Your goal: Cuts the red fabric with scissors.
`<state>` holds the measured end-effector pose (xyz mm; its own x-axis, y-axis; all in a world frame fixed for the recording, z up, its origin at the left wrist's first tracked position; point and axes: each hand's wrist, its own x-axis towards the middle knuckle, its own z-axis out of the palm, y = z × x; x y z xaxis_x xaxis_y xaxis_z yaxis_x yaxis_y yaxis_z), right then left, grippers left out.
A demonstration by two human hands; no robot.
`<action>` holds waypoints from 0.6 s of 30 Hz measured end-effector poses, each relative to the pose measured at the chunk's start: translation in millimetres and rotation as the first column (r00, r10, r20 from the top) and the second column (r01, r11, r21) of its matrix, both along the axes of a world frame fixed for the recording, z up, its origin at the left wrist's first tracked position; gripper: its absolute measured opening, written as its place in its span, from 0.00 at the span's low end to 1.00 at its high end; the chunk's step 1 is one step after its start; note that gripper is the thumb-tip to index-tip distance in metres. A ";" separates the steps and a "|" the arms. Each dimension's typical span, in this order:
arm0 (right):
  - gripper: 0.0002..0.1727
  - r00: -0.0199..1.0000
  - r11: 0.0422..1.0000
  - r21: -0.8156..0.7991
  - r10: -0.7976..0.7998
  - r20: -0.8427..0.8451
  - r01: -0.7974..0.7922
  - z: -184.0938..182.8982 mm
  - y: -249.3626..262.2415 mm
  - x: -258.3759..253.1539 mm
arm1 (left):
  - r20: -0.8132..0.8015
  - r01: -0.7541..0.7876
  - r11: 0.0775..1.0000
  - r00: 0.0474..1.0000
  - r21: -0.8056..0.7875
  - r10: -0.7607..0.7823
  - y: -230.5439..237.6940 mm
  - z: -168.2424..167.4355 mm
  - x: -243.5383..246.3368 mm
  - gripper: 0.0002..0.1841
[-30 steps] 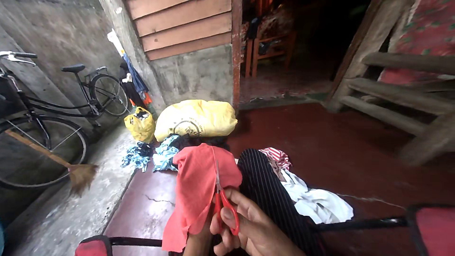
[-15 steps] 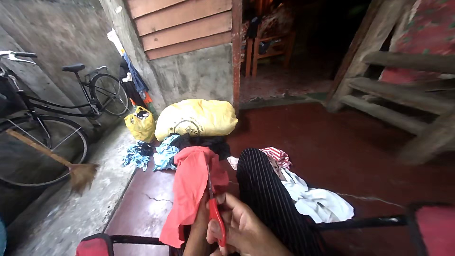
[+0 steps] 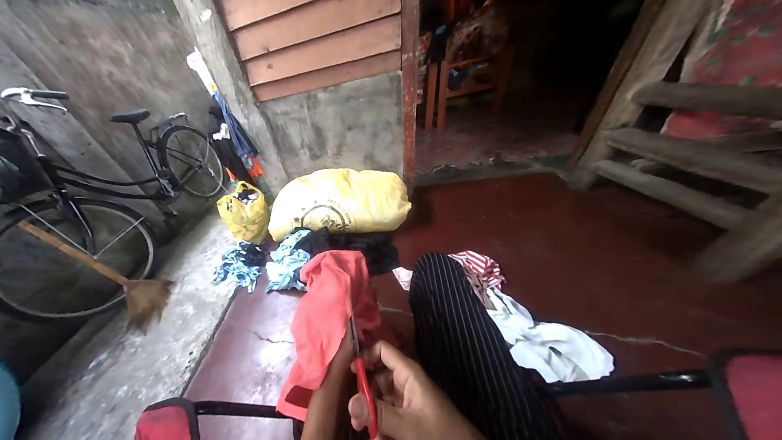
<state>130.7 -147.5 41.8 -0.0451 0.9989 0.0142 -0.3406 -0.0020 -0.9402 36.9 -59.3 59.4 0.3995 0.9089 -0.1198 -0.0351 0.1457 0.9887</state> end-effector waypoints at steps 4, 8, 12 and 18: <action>0.23 0.999 0.999 0.013 0.033 0.030 -0.033 1.7 -0.8 -1.6 | 0.020 -0.001 0.990 1.000 0.139 -0.002 -4.2 -16.4 -19.2 0.17; 0.24 0.995 0.995 0.040 0.089 0.037 -0.091 0.5 0.1 -11.1 | -0.054 -0.067 0.952 0.995 0.299 0.087 -13.7 -12.9 -38.4 0.17; 0.23 0.995 0.994 0.055 0.091 0.045 -0.093 -0.9 2.2 -10.7 | -0.086 -0.109 0.971 0.988 0.211 0.130 -12.6 1.2 -29.2 0.17; 0.24 0.996 0.997 0.031 0.069 0.050 -0.071 0.0 2.5 -7.2 | -0.538 0.070 0.997 0.842 0.034 -0.041 -3.2 38.9 -21.1 0.20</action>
